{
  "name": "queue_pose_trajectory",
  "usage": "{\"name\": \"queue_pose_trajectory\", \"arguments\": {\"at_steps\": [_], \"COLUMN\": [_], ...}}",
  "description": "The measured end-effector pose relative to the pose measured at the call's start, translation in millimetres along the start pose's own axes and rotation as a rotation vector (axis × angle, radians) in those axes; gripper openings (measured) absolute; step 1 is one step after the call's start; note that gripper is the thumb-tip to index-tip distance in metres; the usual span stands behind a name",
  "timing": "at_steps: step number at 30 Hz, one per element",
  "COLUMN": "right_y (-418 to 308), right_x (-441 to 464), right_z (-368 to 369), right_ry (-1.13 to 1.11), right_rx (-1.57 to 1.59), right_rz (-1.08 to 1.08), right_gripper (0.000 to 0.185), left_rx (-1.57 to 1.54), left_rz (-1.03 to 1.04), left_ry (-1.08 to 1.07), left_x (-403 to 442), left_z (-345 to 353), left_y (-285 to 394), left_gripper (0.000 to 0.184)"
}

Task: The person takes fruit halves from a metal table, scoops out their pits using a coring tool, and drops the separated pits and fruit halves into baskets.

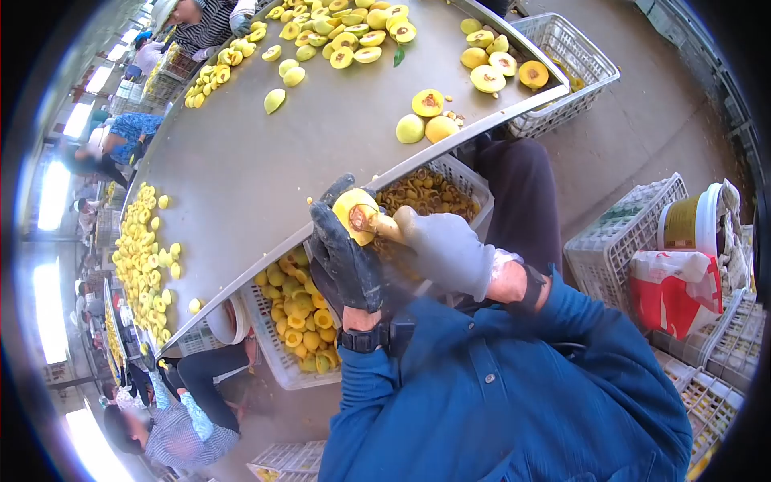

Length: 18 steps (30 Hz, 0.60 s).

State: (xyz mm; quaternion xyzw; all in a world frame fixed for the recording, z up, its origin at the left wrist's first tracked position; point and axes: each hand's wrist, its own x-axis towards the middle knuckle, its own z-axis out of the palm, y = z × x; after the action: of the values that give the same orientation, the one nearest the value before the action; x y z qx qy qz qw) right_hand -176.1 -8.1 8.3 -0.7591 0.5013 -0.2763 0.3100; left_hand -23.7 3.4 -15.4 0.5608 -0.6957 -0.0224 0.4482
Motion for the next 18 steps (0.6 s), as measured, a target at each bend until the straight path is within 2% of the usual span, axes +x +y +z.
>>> {"name": "queue_pose_trajectory", "arguments": {"at_steps": [2, 6, 9, 12, 13, 15, 16, 18], "right_y": [1, -2, 0, -8, -9, -15, -12, -8], "right_x": [1, 1, 2, -2, -3, -4, -7, -12], "right_z": [0, -3, -3, -7, -16, -45, -44, -38], "right_ry": [-0.008, -0.012, -0.048, -0.237, -0.385, -0.685, -0.59, -0.406], "right_rx": [0.007, 0.086, 0.38, 0.876, 0.953, 1.091, 0.96, 0.699], "right_rz": [-0.019, -0.024, -0.073, 0.074, 0.192, 0.431, 0.339, 0.155], "right_gripper": [0.03, 0.024, 0.019, 0.019, 0.019, 0.02, 0.021, 0.023], "left_rx": [-0.142, -0.503, -0.659, -0.768, -0.824, -0.815, -0.808, -0.724], "left_rz": [-0.075, -0.363, -0.509, -0.514, -0.532, -0.312, -0.203, -0.072], "left_ry": [0.017, 0.038, 0.046, -0.001, -0.078, -0.155, -0.191, -0.394], "left_x": [10, 34, 46, 46, 46, 50, 52, 63], "left_z": [-1, -3, 0, -1, -8, -7, -7, -20], "left_y": [10, 30, 31, 19, 20, 10, 4, 2], "left_gripper": [0.061, 0.063, 0.065, 0.067, 0.065, 0.064, 0.063, 0.06]}}
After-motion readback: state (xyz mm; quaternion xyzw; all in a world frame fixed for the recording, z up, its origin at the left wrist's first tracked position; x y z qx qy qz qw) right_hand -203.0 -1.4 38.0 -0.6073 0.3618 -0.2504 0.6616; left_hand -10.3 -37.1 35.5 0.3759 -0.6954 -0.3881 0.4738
